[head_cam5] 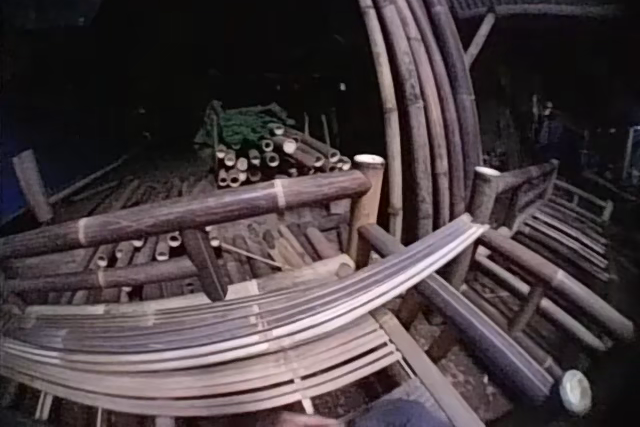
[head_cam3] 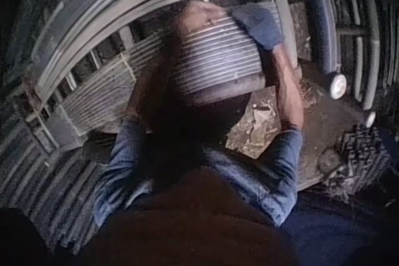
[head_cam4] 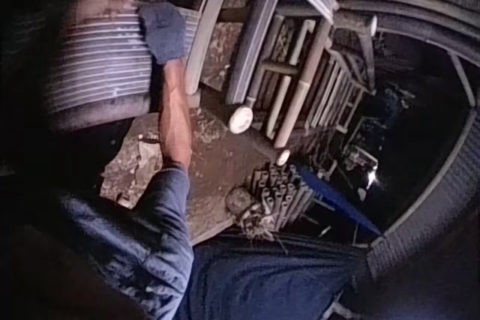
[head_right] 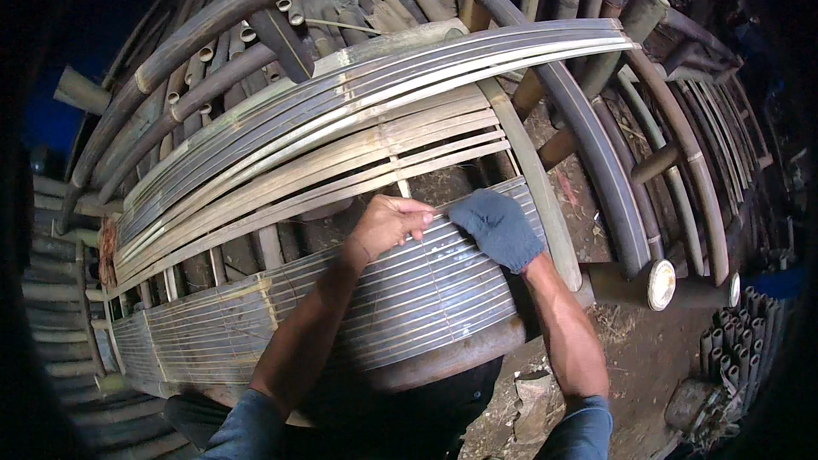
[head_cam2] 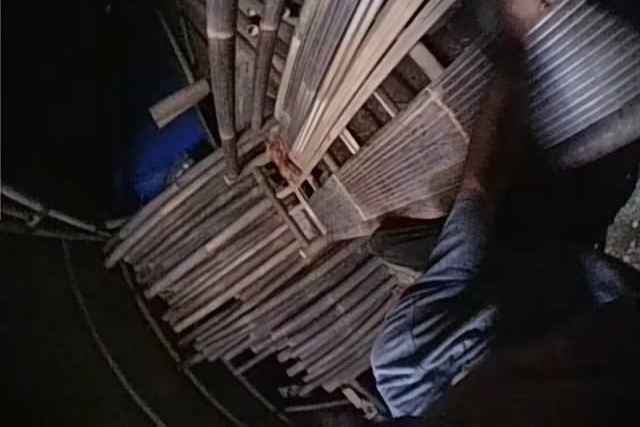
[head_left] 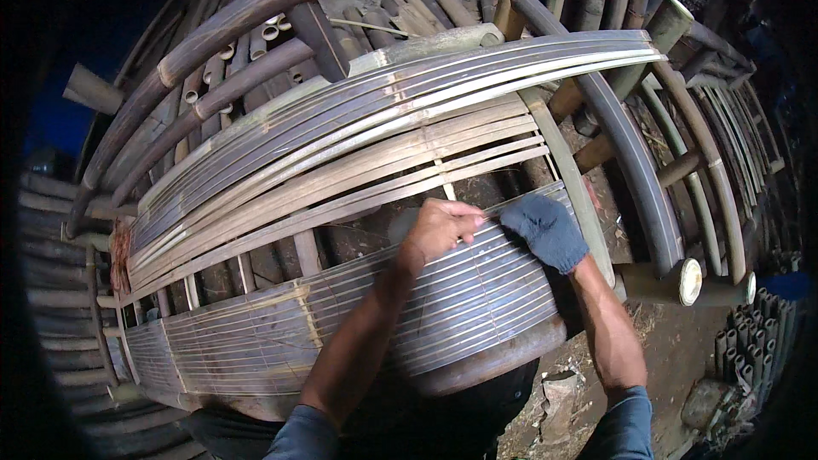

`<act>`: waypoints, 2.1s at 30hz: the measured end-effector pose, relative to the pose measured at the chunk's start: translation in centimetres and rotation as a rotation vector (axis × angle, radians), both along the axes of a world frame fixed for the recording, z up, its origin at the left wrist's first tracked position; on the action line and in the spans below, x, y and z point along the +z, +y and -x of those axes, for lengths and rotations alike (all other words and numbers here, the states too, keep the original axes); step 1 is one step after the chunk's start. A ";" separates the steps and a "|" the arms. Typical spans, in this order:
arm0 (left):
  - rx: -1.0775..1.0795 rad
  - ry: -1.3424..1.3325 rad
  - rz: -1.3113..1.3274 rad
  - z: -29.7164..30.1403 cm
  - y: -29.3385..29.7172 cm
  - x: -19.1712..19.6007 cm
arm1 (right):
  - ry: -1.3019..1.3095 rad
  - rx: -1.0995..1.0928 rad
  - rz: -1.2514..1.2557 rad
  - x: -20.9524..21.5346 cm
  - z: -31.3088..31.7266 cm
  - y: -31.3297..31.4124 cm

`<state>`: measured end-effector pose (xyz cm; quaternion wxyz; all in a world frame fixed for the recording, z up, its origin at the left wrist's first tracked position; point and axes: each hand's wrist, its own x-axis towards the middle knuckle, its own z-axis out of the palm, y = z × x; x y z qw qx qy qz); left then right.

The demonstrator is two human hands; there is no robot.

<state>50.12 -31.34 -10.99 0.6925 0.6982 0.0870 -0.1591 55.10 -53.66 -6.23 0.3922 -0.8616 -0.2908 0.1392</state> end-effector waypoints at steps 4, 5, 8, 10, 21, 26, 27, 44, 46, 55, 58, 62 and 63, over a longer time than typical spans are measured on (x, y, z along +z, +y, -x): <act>0.040 0.022 0.073 0.3 -0.1 -0.1 | 0.078 -0.356 -0.198 -1.2 0.0 -0.3; 0.055 0.013 0.099 0.5 -0.1 -0.2 | 0.054 -0.358 -0.197 -1.2 0.3 -0.1; 0.083 -0.013 0.148 0.7 -0.6 -0.3 | -0.013 -0.405 -0.175 -1.9 1.0 0.2; 0.098 -0.014 0.131 1.2 -0.8 0.1 | 0.059 -0.427 -0.224 -0.9 1.1 0.3; 0.148 -0.065 0.222 1.3 -1.2 -1.5 | -0.175 -0.018 -0.125 2.5 3.5 -1.2; 0.011 -0.057 0.087 1.1 -1.3 -0.3 | -0.227 0.027 -0.104 -0.2 1.0 0.2; 0.009 -0.051 0.103 1.1 -1.2 -0.4 | -0.110 0.023 -0.136 -0.2 1.1 0.7; -0.110 -0.005 0.030 3.5 4.7 3.5 | -0.153 -0.033 -0.126 -2.0 1.3 1.5; -0.086 -0.020 -0.421 4.5 4.2 8.1 | -0.150 -0.038 -0.081 -2.1 1.2 1.4; -0.248 -0.523 -0.684 0.5 -1.1 6.9 | -0.063 -0.040 -0.101 -1.3 1.0 1.6; -0.228 -0.296 -0.457 -0.1 -1.5 3.1 | -0.012 -0.050 -0.082 -1.4 0.9 1.6; -0.057 -0.298 -0.380 0.7 -3.0 2.7 | -0.009 -0.064 0.012 -2.4 0.2 0.5; -0.030 -0.255 -0.312 0.8 -2.7 2.0 | 0.046 -0.110 -0.032 -1.8 0.5 0.7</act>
